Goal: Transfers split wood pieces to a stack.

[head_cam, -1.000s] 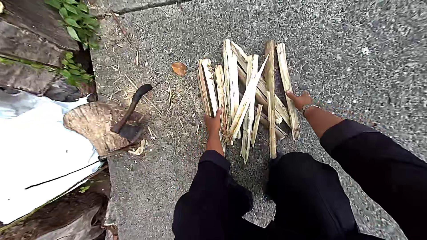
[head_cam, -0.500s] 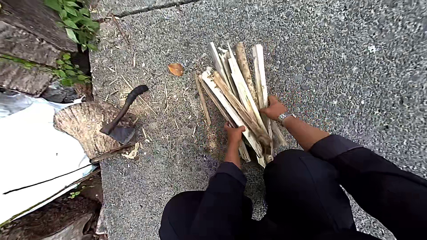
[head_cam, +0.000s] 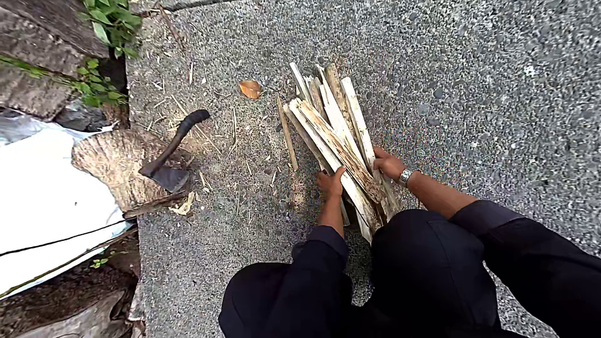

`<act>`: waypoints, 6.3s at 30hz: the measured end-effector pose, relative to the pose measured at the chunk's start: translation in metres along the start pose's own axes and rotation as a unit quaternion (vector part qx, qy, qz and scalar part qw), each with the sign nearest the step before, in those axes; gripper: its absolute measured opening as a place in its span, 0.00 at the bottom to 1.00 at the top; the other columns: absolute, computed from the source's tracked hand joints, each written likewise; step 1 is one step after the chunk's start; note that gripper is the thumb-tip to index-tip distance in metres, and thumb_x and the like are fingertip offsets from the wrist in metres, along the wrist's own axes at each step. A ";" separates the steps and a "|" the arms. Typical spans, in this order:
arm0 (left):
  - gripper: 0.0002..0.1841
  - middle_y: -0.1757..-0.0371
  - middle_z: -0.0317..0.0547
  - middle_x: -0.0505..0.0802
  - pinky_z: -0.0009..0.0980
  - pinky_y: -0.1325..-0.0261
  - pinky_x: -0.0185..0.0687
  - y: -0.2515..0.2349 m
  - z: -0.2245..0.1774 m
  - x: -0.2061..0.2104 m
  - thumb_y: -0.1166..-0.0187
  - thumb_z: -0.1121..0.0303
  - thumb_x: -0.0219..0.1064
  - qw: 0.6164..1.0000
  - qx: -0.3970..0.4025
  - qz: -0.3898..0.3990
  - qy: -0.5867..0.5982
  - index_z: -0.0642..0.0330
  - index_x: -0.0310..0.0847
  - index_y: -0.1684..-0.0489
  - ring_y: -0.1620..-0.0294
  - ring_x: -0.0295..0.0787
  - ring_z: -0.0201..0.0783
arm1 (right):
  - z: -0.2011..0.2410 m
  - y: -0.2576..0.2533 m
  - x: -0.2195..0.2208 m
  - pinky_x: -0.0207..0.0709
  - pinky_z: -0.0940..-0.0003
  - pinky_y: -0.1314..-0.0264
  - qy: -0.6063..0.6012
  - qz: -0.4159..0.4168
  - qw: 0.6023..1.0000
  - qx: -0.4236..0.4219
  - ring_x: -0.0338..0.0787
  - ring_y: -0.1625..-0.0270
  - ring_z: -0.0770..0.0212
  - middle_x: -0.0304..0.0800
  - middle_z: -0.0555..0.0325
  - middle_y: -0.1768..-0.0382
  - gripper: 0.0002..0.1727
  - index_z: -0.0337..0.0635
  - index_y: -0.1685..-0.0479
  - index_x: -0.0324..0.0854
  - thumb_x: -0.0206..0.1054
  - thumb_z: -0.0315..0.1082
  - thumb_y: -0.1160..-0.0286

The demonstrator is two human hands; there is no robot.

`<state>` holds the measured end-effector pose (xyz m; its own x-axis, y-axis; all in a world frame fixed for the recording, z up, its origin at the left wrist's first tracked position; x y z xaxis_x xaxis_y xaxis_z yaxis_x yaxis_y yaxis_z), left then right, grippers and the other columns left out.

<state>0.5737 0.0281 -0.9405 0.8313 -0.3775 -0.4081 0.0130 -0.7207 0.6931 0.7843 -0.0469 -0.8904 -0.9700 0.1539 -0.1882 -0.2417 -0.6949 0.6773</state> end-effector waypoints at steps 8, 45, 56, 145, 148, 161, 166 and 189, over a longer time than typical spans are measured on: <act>0.51 0.30 0.67 0.84 0.54 0.31 0.83 0.013 0.003 0.003 0.29 0.43 0.78 0.989 0.039 0.037 0.138 0.60 0.52 0.12 0.32 0.85 0.56 | -0.023 -0.032 0.019 0.69 0.27 0.22 -0.129 -0.061 0.986 0.090 0.72 0.15 0.38 0.65 0.44 0.12 0.59 0.65 0.03 0.44 0.58 0.83 0.35; 0.51 0.04 0.61 0.49 0.73 0.14 0.44 -0.092 -0.041 -0.110 0.33 0.31 0.72 0.989 0.098 0.009 -0.107 0.51 0.63 0.09 0.06 0.41 0.68 | 0.060 -0.070 0.099 0.84 0.55 0.37 -0.277 0.088 0.950 0.110 0.90 0.39 0.56 0.90 0.48 0.39 0.35 0.44 0.24 0.75 0.45 0.63 0.10; 0.50 0.05 0.63 0.51 0.76 0.15 0.45 -0.102 -0.039 -0.120 0.31 0.26 0.65 0.983 0.103 0.037 -0.150 0.49 0.65 0.10 0.06 0.44 0.66 | 0.054 -0.073 0.104 0.86 0.49 0.36 -0.312 0.033 0.942 0.120 0.90 0.36 0.51 0.89 0.45 0.36 0.37 0.45 0.18 0.69 0.56 0.64 0.15; 0.54 0.36 0.58 0.89 0.46 0.42 0.89 -0.032 -0.089 -0.093 0.40 0.44 0.82 0.956 0.111 0.243 0.120 0.54 0.56 0.11 0.46 0.91 0.46 | 0.004 -0.036 0.068 0.91 0.58 0.42 -0.468 0.071 0.878 -0.068 0.96 0.47 0.61 0.95 0.57 0.50 0.60 0.44 0.30 0.72 0.89 0.70 0.68; 0.44 0.28 0.68 0.83 0.50 0.28 0.82 -0.066 -0.071 -0.112 0.20 0.52 0.70 0.967 0.098 0.200 0.127 0.61 0.50 0.08 0.32 0.86 0.52 | 0.021 -0.060 0.098 0.91 0.60 0.42 -0.421 0.109 0.900 -0.029 0.94 0.45 0.63 0.92 0.56 0.46 0.55 0.42 0.23 0.64 0.80 0.66 0.51; 0.47 0.25 0.70 0.81 0.49 0.20 0.76 -0.058 -0.049 -0.084 0.22 0.52 0.72 0.973 0.112 0.144 0.142 0.71 0.51 0.11 0.25 0.82 0.53 | 0.013 -0.053 0.087 0.92 0.68 0.54 -0.396 0.061 0.916 -0.007 0.95 0.56 0.72 0.94 0.67 0.57 0.47 0.50 0.31 0.71 0.74 0.68 0.53; 0.39 0.27 0.68 0.82 0.47 0.24 0.78 -0.048 -0.047 -0.083 0.14 0.55 0.62 0.955 0.069 0.209 0.197 0.67 0.48 0.09 0.30 0.84 0.49 | -0.002 -0.045 0.089 0.92 0.66 0.54 -0.423 0.053 0.904 -0.005 0.96 0.56 0.70 0.95 0.66 0.57 0.56 0.49 0.29 0.70 0.79 0.72 0.65; 0.27 0.43 0.58 0.91 0.43 0.36 0.86 -0.022 -0.029 -0.078 0.11 0.58 0.56 0.940 -0.017 0.293 0.175 0.68 0.65 0.21 0.45 0.90 0.42 | -0.035 -0.006 0.098 0.92 0.61 0.47 -0.473 0.064 0.878 0.021 0.95 0.50 0.64 0.94 0.58 0.52 0.49 0.44 0.27 0.68 0.77 0.64 0.47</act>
<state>0.5251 0.0908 -0.9068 0.8331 -0.4852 0.2656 -0.4911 -0.4279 0.7588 0.6917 -0.0521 -0.9381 -0.5718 0.6057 0.5534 -0.1110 -0.7254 0.6793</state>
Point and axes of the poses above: each hand's wrist, its own y-axis away from the middle knuckle, its own x-axis out of the palm, z = x × y, the point moved 3 cm from there along -y, towards the middle knuckle
